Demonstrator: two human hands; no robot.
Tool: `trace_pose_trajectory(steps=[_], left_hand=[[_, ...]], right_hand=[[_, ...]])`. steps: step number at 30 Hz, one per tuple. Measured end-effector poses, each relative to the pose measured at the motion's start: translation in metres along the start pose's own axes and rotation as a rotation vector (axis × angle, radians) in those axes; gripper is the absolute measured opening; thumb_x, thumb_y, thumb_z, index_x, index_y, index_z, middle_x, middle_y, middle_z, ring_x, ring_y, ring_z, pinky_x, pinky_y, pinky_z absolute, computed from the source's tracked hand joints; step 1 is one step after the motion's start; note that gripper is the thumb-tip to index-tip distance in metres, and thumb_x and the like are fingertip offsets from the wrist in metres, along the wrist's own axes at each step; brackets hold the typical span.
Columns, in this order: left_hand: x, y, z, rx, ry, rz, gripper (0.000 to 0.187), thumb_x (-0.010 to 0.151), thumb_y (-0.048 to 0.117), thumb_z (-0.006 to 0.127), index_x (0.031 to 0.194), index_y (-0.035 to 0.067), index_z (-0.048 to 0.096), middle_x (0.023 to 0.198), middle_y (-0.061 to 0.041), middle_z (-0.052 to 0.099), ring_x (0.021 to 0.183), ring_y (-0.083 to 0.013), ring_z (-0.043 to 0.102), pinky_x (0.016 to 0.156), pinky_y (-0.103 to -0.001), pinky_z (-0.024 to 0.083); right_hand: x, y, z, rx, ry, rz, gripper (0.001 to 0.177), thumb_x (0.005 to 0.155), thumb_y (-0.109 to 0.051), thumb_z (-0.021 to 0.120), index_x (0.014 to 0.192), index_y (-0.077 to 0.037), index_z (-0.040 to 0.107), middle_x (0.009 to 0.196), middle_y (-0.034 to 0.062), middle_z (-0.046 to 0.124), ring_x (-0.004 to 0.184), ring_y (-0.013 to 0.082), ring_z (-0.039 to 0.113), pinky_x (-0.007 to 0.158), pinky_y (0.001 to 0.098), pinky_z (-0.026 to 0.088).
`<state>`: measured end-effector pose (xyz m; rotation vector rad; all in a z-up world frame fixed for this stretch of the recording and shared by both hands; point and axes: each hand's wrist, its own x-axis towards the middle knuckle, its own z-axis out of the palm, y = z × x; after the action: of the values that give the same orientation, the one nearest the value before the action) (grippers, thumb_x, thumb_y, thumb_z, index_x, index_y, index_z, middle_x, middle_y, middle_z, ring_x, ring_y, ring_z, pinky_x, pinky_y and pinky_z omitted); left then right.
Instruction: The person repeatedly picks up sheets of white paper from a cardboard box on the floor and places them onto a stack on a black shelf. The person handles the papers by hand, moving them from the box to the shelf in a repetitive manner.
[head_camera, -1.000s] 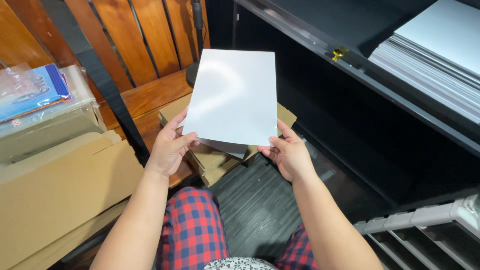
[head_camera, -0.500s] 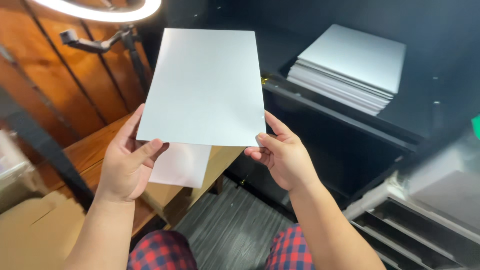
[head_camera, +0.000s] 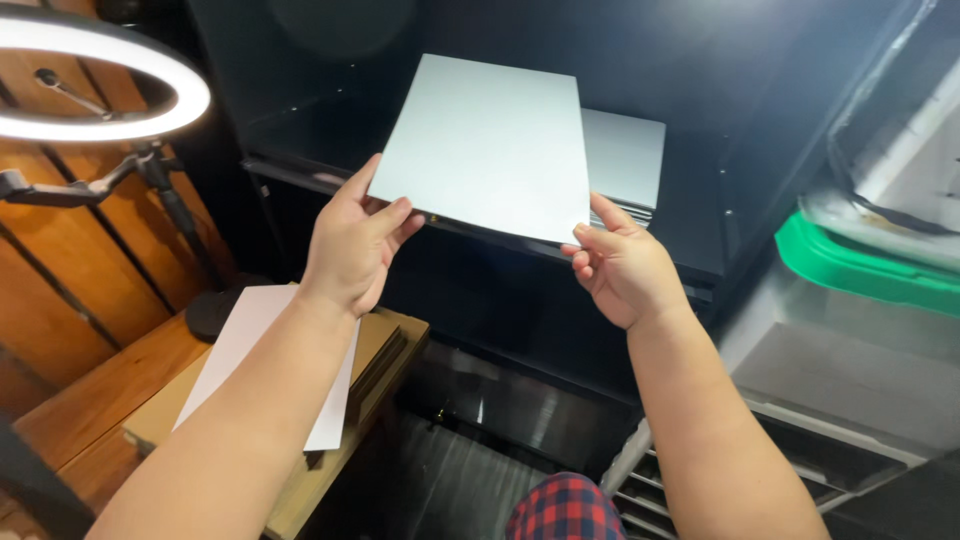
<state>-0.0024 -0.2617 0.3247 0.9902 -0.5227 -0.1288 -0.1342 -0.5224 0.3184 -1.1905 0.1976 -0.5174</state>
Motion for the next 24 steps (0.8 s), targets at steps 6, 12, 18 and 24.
trace_pose_trajectory(steps=[6,12,18,24], left_hand=[[0.024,-0.007,0.064,-0.025,-0.074,-0.126,0.070,0.098,-0.005,0.061,0.161,0.007,0.032,0.157,-0.020,0.039,0.123,-0.0216,0.059,0.097,-0.027,0.063],[0.077,-0.051,0.084,0.073,-0.051,-0.189,0.066,0.096,0.000,0.069,0.156,0.011,0.044,0.157,-0.020,0.042,0.123,-0.0212,0.059,0.095,-0.023,0.060],[0.107,-0.067,0.094,0.299,-0.048,-0.126,0.053,0.096,0.006,0.074,0.147,0.009,0.059,0.145,-0.019,0.059,0.139,-0.0287,0.054,0.113,-0.033,0.047],[0.128,-0.078,0.094,0.359,-0.036,-0.095,0.048,0.094,0.011,0.077,0.140,0.010,0.065,0.125,-0.013,0.069,0.132,-0.0233,0.059,0.117,-0.039,0.044]], right_hand=[[0.014,-0.027,-0.037,-0.066,0.128,-0.028,0.060,0.099,-0.003,0.062,0.156,-0.015,0.047,0.077,0.0226,0.074,0.055,0.0124,0.071,0.047,0.0192,0.058],[0.048,-0.033,-0.075,-0.084,0.215,-0.009,0.061,0.100,-0.004,0.061,0.157,-0.014,0.045,0.081,0.0248,0.074,0.057,0.0111,0.071,0.050,0.0188,0.059],[0.074,-0.037,-0.094,-0.070,0.276,0.018,0.061,0.099,-0.004,0.061,0.157,-0.013,0.043,0.086,0.0249,0.075,0.061,0.0124,0.074,0.054,0.0212,0.063],[0.095,-0.042,-0.100,-0.144,0.295,0.041,0.064,0.099,-0.008,0.062,0.159,-0.014,0.041,0.085,0.0187,0.075,0.059,0.0091,0.071,0.057,0.0237,0.065]])
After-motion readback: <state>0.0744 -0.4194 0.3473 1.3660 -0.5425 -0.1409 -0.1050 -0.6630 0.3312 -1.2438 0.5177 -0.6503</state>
